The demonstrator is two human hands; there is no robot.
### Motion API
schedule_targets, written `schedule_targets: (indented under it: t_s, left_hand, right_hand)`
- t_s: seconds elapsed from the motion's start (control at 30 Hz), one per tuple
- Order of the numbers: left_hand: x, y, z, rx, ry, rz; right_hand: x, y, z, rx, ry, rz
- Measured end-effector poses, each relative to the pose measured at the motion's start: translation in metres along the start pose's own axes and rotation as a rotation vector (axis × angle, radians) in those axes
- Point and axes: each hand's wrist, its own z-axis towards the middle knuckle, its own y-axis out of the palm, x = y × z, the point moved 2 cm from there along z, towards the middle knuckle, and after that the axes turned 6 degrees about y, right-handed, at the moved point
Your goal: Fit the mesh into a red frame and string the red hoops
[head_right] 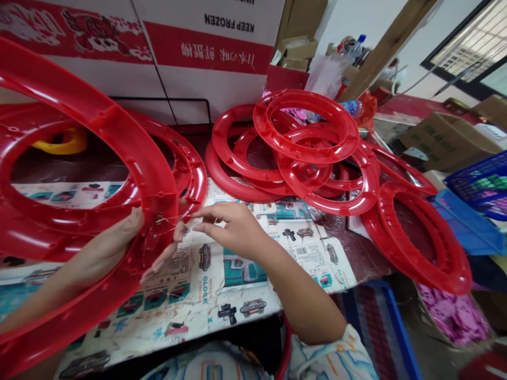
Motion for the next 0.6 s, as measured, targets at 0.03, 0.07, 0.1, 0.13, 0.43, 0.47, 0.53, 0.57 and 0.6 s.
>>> schedule_targets:
  t_s: [0.03,0.07,0.1,0.13,0.43,0.47,0.53,0.57,0.6]
  left_hand:
    - [0.0,-0.001,0.0,0.014,0.003,0.003]
    - [0.0,-0.002,0.0,0.031,0.01,0.005]
    - [0.0,-0.004,0.001,0.055,0.02,0.007]
    - [-0.001,-0.005,0.002,0.084,0.037,0.007]
    - [-0.002,-0.011,0.003,0.209,0.162,0.002]
    - [-0.003,-0.011,0.002,0.185,0.145,-0.004]
    - [-0.004,-0.011,0.002,0.132,0.12,-0.021]
    - [-0.005,-0.01,0.002,0.111,0.117,-0.03]
    - [-0.005,-0.009,0.002,0.093,0.116,-0.039]
  right_hand:
    - [0.001,-0.001,0.001,0.024,0.0,0.03]
    - [0.001,-0.004,0.003,0.055,-0.003,0.057]
    - [0.002,-0.008,0.004,0.094,-0.006,0.091]
    - [0.001,-0.013,0.005,0.141,-0.008,0.127]
    - [-0.004,-0.128,-0.061,0.474,0.06,0.217]
    - [-0.004,-0.148,-0.078,0.469,0.076,0.189]
    - [-0.007,-0.186,-0.112,0.439,0.107,0.109]
    - [-0.01,-0.205,-0.128,0.439,0.108,0.063]
    - [-0.015,-0.221,-0.141,0.432,0.092,0.016]
